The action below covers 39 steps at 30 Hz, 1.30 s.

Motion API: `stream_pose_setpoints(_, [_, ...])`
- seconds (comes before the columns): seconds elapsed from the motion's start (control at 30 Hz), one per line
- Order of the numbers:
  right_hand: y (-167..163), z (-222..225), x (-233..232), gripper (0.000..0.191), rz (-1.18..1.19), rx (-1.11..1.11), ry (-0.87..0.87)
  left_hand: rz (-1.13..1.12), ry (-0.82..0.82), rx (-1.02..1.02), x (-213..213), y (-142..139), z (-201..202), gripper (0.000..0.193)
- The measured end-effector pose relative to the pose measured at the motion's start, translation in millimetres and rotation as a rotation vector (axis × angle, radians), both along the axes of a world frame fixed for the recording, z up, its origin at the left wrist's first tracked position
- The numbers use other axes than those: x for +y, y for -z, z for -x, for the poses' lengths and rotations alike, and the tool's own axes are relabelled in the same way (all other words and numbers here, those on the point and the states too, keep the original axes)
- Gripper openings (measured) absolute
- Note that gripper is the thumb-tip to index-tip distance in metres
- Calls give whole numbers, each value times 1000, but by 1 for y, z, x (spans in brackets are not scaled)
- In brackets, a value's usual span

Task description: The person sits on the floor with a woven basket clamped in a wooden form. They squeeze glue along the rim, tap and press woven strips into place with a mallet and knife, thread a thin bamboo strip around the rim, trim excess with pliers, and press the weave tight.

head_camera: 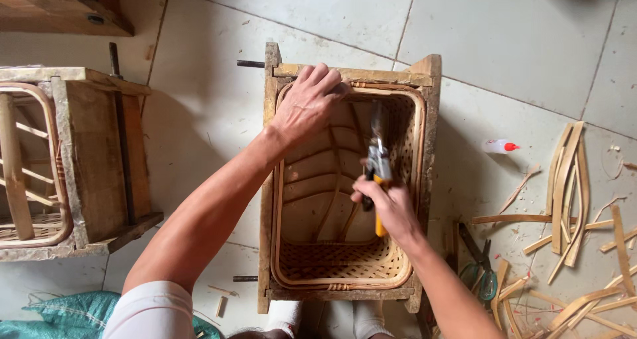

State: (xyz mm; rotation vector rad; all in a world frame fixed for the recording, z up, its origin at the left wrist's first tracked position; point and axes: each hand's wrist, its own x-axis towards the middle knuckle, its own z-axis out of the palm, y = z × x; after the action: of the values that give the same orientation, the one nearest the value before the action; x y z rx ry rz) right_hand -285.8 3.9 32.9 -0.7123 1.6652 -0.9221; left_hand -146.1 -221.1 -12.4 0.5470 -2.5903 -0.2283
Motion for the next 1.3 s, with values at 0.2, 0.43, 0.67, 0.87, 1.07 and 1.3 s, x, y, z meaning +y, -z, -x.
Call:
stream_pose_setpoints(0.2, [45, -13, -10, 36, -24, -15, 25, -142, 51, 75, 1, -6, -6, 31])
stream_pose_setpoints(0.43, [49, -12, -7, 31, -64, 41, 43, -171, 31, 41, 2, -19, -5, 40])
stream_pose_setpoints(0.67, [33, -14, -32, 24, 29, 82, 26, -207, 33, 49, 3, -19, -6, 37])
stream_pose_setpoints(0.87, [30, -15, -38, 19, -26, 78, 36, -220, 46, 61, 3, -14, -7, 33])
stream_pose_setpoints(1.07, [32, -13, -50, 13, 29, 58, 71, -192, 31, 46, 2, -11, -6, 32])
stream_pose_setpoints(1.3, [45, -14, -53, 30, -14, 180, 51, -172, 28, 45, 2, -3, -7, 33])
